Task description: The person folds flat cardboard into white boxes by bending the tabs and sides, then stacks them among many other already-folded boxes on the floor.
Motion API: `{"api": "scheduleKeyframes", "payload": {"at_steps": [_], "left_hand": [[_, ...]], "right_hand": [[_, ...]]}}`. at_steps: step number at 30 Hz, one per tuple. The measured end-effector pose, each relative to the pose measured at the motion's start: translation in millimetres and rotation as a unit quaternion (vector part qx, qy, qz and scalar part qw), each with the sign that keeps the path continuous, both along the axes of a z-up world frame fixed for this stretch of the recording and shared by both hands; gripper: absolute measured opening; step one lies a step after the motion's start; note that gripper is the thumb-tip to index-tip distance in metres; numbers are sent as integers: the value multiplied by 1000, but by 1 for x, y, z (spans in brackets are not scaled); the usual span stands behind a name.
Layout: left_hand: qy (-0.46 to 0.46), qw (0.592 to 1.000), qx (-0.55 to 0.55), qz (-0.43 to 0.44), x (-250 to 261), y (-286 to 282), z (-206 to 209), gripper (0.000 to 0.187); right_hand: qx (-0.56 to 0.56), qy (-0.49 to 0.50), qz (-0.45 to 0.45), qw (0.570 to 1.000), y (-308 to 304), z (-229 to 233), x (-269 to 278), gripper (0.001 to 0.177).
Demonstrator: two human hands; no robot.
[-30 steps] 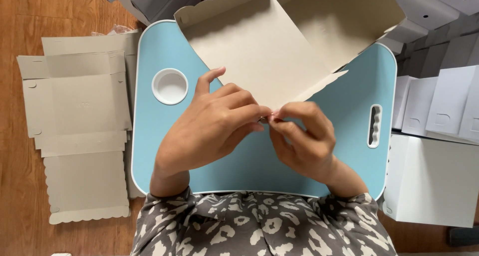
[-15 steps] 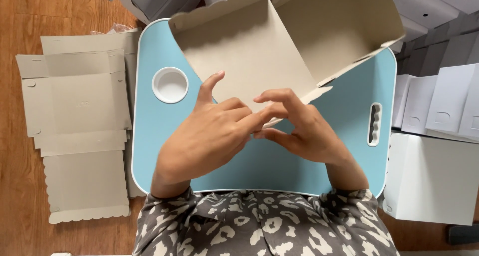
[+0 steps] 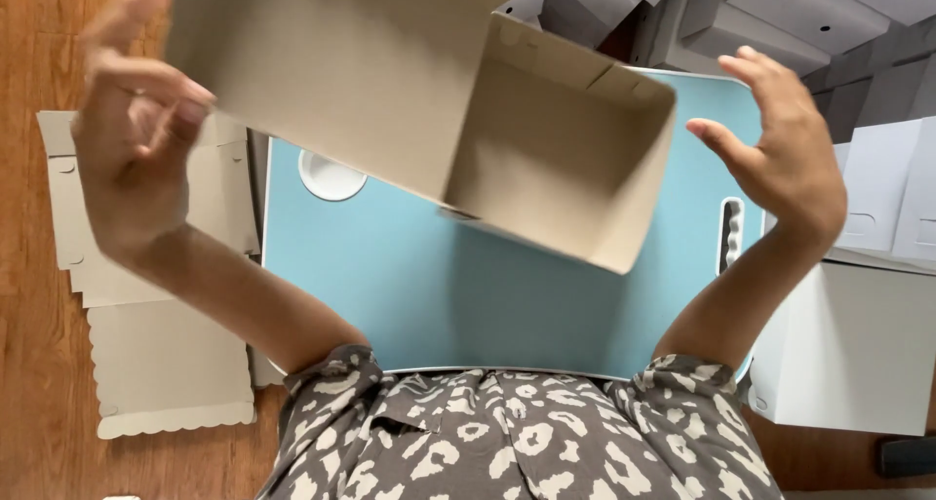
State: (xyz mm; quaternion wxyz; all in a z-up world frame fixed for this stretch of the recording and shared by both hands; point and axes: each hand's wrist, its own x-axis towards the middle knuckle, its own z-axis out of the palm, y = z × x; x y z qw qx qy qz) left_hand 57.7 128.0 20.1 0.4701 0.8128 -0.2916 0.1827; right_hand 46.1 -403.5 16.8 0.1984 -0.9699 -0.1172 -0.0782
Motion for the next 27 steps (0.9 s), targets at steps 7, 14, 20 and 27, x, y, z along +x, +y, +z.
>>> {"api": "scheduleKeyframes", "payload": {"at_steps": [7,14,20,27], "left_hand": [[147,878,-454,-15,61,4,-75,72],[167,908,-371,102,112,-56,-106,79],[258,917,-300,48,113,-120,-101,80],[314,859,-372,-158,100,-144,-51,42]], "right_hand": [[72,308,11,949,16,-26,36,72],[89,415,107,899,38,-23,38,46],[392,247,77,883,43,-70,65,80],[532,228,91,811,35,-48,60,60]]}}
